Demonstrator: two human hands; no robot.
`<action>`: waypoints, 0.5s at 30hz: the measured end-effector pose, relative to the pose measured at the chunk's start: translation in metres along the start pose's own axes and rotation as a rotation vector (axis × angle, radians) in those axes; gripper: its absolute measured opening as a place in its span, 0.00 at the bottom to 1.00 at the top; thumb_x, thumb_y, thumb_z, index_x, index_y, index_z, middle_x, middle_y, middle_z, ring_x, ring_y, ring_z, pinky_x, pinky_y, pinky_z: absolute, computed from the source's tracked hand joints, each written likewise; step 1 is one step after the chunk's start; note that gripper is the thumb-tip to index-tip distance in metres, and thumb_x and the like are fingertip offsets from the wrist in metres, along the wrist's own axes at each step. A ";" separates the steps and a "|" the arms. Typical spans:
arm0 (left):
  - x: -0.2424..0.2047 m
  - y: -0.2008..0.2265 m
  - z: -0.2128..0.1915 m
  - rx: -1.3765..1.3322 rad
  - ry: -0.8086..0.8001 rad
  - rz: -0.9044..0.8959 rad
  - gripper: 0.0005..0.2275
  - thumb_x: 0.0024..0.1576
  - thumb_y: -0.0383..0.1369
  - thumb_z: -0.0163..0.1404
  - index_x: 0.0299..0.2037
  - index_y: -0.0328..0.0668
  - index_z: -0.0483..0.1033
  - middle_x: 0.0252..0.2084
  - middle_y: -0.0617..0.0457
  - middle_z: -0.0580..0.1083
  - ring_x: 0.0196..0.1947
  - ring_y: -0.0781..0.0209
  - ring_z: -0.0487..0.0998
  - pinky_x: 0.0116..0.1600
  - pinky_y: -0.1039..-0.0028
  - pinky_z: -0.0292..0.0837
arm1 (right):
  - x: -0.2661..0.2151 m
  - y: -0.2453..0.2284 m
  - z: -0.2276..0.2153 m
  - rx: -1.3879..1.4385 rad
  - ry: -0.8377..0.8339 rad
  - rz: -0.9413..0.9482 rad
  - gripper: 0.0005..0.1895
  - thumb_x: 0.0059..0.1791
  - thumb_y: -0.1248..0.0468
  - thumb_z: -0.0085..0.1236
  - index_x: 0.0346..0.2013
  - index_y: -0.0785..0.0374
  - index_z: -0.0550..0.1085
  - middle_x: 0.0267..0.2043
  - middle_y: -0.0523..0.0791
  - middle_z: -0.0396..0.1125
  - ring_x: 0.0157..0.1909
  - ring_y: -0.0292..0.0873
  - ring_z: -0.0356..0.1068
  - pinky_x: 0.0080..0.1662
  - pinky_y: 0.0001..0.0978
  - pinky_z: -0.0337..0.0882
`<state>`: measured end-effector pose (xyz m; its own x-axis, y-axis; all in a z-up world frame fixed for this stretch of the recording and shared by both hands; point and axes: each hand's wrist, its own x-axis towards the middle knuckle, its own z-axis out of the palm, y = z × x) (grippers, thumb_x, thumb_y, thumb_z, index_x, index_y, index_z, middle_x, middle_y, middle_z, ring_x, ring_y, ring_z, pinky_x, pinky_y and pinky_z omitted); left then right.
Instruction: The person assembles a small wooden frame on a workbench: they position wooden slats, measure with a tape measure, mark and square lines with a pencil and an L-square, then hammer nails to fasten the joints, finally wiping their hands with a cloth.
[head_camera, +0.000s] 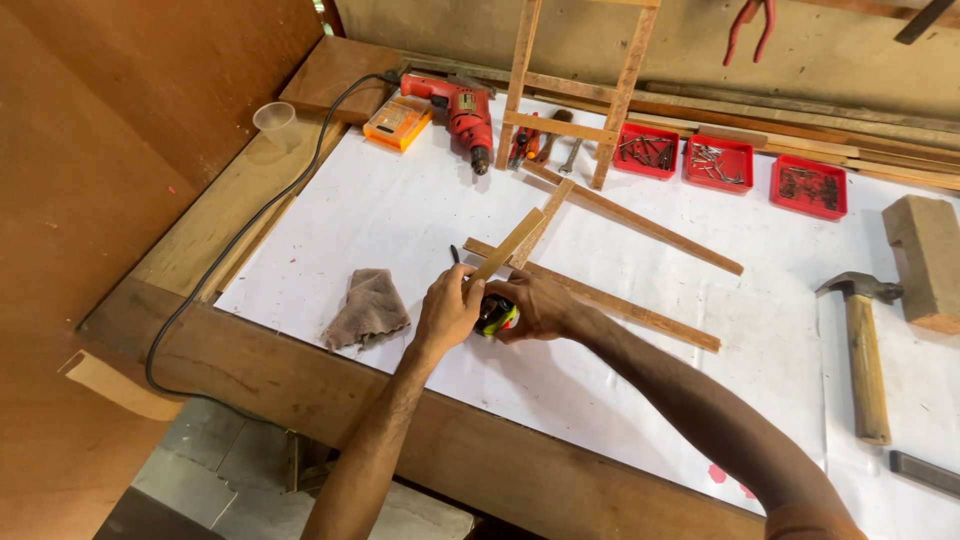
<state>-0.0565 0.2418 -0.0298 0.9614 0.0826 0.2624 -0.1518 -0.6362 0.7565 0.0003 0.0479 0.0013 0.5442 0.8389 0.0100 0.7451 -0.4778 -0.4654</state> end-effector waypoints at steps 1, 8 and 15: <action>0.001 0.006 0.002 -0.003 -0.008 0.009 0.12 0.63 0.36 0.48 0.48 0.33 0.72 0.44 0.39 0.77 0.42 0.46 0.81 0.44 0.58 0.77 | -0.006 -0.001 -0.003 -0.001 0.007 0.010 0.40 0.36 0.55 0.75 0.60 0.56 0.69 0.47 0.48 0.74 0.54 0.54 0.69 0.54 0.50 0.74; 0.026 0.071 0.030 -0.189 -0.073 -0.003 0.13 0.62 0.37 0.49 0.49 0.34 0.74 0.37 0.45 0.80 0.36 0.56 0.83 0.39 0.67 0.79 | -0.072 0.016 -0.056 0.110 0.220 0.051 0.37 0.35 0.59 0.70 0.59 0.58 0.72 0.44 0.51 0.75 0.46 0.54 0.74 0.49 0.45 0.77; 0.083 0.139 0.127 -0.248 -0.196 0.111 0.12 0.61 0.37 0.51 0.47 0.35 0.76 0.33 0.47 0.80 0.31 0.57 0.81 0.37 0.67 0.76 | -0.171 0.105 -0.106 0.057 0.506 0.236 0.34 0.37 0.60 0.71 0.57 0.58 0.74 0.46 0.51 0.76 0.49 0.52 0.75 0.51 0.44 0.77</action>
<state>0.0313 0.0629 0.0204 0.9581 -0.1411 0.2491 -0.2859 -0.4247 0.8590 0.0262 -0.1732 0.0445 0.8215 0.4745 0.3162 0.5660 -0.6108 -0.5537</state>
